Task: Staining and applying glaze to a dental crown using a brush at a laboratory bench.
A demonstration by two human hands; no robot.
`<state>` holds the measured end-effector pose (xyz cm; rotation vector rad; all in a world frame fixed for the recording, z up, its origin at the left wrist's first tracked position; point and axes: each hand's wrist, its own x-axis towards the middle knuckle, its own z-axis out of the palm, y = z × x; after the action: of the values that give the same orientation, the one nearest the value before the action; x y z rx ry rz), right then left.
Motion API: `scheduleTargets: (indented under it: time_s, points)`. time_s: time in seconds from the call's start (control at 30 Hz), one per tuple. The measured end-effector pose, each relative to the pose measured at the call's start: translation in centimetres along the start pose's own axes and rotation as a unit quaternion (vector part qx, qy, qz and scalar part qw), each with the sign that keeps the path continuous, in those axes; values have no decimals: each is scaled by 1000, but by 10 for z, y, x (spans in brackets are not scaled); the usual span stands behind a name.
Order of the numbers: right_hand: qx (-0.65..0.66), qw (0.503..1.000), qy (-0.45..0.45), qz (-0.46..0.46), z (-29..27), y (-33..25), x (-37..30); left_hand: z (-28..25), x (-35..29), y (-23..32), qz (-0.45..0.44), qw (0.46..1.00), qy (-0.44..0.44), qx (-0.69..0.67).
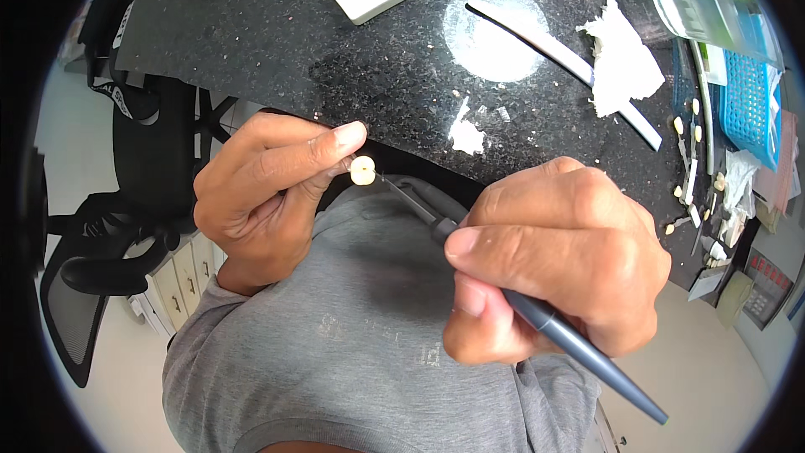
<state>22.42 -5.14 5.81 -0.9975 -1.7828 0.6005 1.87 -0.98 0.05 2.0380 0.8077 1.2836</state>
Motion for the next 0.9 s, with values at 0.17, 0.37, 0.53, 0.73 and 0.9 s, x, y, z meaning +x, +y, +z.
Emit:
scheduleTargets:
  time_s: [0.17, 0.37, 0.53, 0.73, 0.9]
  points:
    - [-16, 1000, -22, -11, -1, -1, 3, 0, 1, 2, -2, 1000, 3, -10]
    - [-13, 999, -27, -19, -1, 1, 6, 0, 3, 0, 4, 1000, 5, -10]
    - [-16, 999, -35, -22, -1, 2, 6, 1, 3, -1, 10, 1000, 3, -7]
    - [-14, 999, -37, -27, -2, 2, 5, 0, 3, 0, 3, 1000, -4, -11]
    - [-21, 998, -46, -29, -4, 0, 5, 0, 3, 1, 5, 1000, -1, -15]
